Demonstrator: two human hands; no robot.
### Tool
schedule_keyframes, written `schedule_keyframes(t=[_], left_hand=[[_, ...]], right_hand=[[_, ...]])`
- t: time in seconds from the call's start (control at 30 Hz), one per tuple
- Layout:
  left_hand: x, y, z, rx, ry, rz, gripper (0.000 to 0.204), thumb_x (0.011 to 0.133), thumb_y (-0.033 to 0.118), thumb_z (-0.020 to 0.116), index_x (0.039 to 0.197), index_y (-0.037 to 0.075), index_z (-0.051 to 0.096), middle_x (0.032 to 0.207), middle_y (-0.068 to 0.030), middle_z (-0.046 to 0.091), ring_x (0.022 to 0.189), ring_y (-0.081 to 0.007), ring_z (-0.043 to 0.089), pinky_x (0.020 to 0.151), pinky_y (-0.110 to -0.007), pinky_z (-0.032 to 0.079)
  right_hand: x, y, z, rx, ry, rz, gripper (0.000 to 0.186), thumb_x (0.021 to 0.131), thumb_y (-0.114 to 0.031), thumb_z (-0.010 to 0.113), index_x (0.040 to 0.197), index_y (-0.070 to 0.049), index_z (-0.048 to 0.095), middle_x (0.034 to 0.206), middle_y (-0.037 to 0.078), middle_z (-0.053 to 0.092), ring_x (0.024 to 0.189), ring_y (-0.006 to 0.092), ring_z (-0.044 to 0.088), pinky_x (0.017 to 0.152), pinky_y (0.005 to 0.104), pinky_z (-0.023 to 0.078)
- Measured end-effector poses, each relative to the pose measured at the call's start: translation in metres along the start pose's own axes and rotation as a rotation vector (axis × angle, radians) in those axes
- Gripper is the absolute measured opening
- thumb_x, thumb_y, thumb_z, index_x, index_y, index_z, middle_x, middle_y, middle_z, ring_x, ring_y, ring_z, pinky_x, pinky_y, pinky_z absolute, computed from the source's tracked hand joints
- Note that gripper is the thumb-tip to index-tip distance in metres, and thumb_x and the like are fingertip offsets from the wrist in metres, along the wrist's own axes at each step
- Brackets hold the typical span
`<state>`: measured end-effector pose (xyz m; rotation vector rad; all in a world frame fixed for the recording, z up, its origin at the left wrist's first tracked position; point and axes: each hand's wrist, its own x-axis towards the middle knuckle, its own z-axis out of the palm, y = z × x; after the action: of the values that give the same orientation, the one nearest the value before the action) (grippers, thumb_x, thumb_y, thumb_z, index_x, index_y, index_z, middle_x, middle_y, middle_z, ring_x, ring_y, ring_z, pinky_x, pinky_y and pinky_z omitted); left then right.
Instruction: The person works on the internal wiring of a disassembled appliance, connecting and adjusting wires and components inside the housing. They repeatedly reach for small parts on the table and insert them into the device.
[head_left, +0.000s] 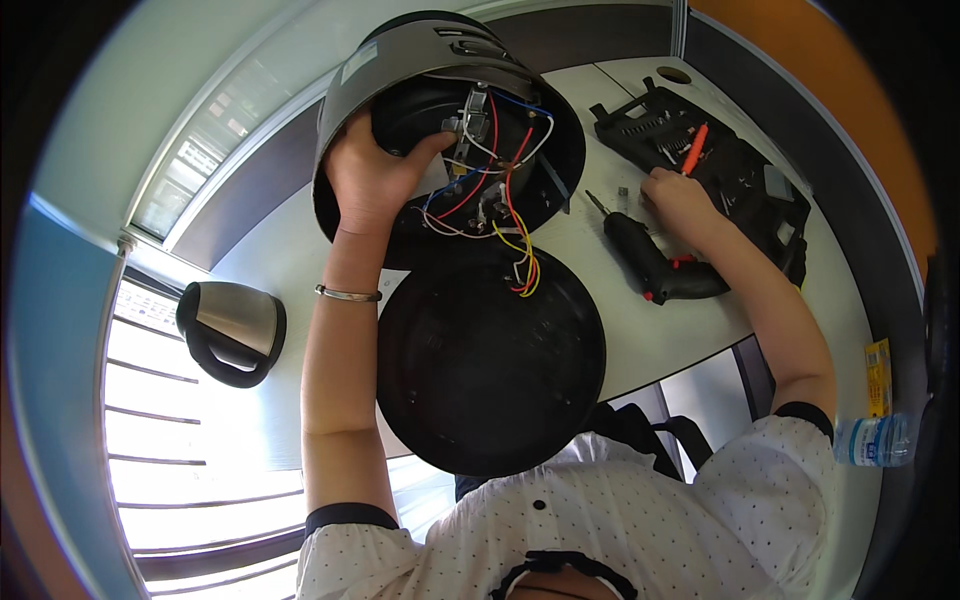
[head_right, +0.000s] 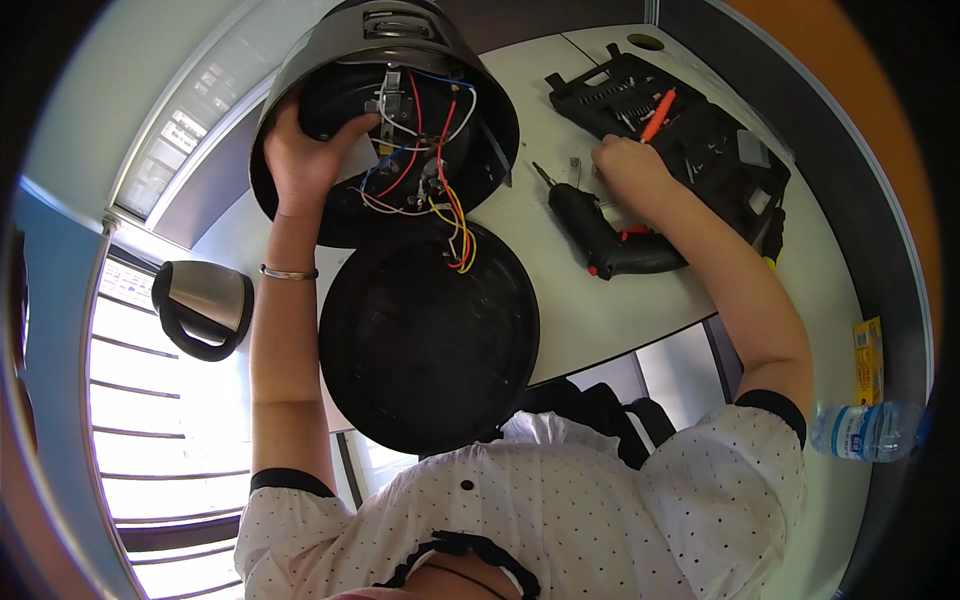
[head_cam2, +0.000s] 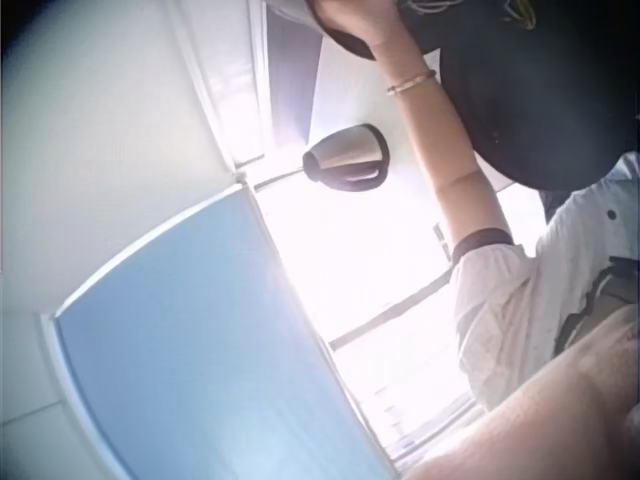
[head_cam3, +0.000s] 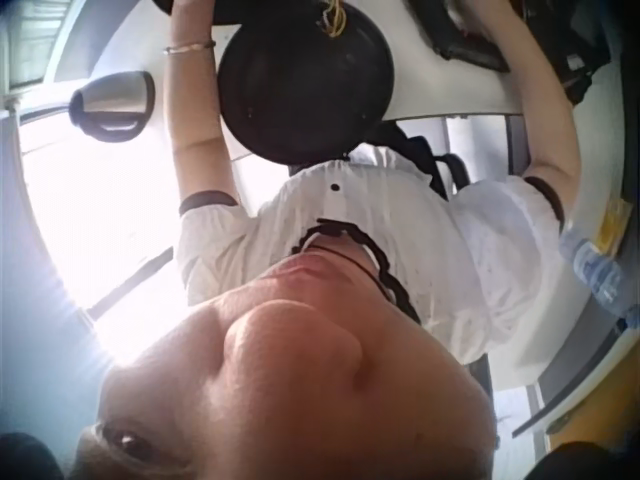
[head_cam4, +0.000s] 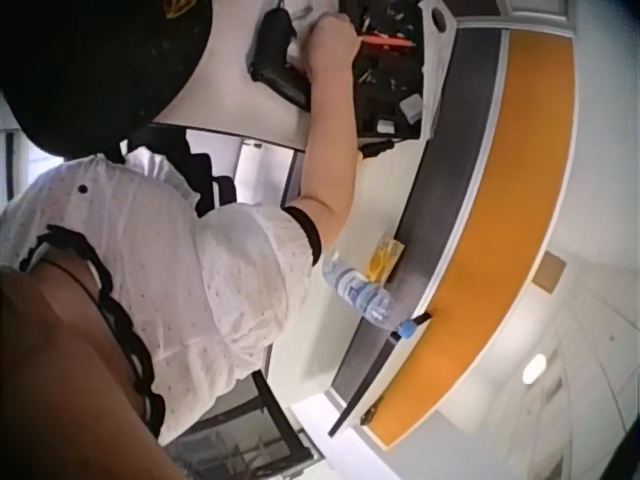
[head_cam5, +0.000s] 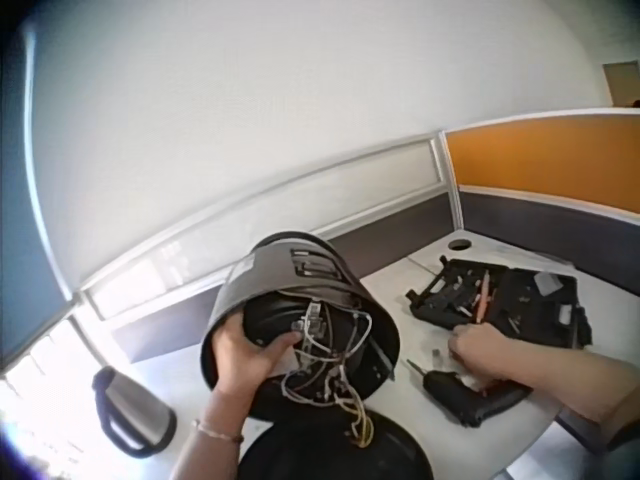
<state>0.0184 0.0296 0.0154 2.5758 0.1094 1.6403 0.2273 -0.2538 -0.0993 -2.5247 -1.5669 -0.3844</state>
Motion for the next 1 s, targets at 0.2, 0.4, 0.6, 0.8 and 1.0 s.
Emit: schedule_keyframes(t=[0.2,0.4,0.6,0.8,1.0], left_hand=[[0.001,0.004,0.0,-0.041,-0.022,-0.028,0.068,0.056,0.035,0.087,0.108,-0.001,0.061,0.099,-0.0173,0.066,0.091,-0.0339,0.064,0.082,-0.039,0.051],[-0.002,-0.003,0.001,-0.008,0.016,0.027,0.071,0.056,0.038,0.086,0.109,-0.001,0.06,0.098,-0.0173,0.066,0.089,-0.0342,0.064,0.08,-0.039,0.052],[-0.002,0.003,-0.002,0.002,-0.027,-0.034,0.072,0.057,0.033,0.087,0.114,-0.002,0.059,0.103,-0.0179,0.066,0.095,-0.0322,0.064,0.085,-0.038,0.051],[-0.003,0.0,-0.002,0.022,0.039,0.005,0.069,0.056,0.04,0.084,0.106,-0.002,0.061,0.095,-0.0179,0.066,0.088,-0.0361,0.062,0.079,-0.04,0.051],[-0.002,0.006,0.0,0.075,-0.036,-0.047,0.076,0.057,0.042,0.086,0.112,-0.004,0.06,0.106,-0.021,0.064,0.099,-0.0358,0.062,0.087,-0.039,0.05]], right_hand=[[-0.001,0.001,0.006,0.036,0.027,0.047,0.007,0.076,-0.006,0.058,0.08,-0.001,0.062,0.089,0.018,0.059,0.084,0.035,0.062,0.072,0.0432,0.052],[-0.005,-0.002,0.001,0.066,0.033,-0.001,0.007,0.08,-0.007,0.058,0.083,-0.002,0.062,0.09,0.017,0.059,0.084,0.0355,0.062,0.071,0.0441,0.051],[-0.005,-0.007,-0.012,0.13,-0.006,0.091,0.012,0.082,-0.008,0.059,0.093,-0.003,0.059,0.095,0.016,0.06,0.088,0.0347,0.062,0.076,0.0427,0.051],[-0.003,-0.015,-0.03,0.258,0.153,0.028,0.023,0.081,-0.003,0.06,0.104,-0.001,0.062,0.098,0.016,0.061,0.088,0.035,0.061,0.075,0.0416,0.051],[-0.001,-0.031,-0.062,0.879,0.254,0.049,0.021,0.085,-0.002,0.064,0.107,-0.002,0.064,0.087,0.004,0.061,0.074,0.0115,0.059,0.065,0.0238,0.048]])
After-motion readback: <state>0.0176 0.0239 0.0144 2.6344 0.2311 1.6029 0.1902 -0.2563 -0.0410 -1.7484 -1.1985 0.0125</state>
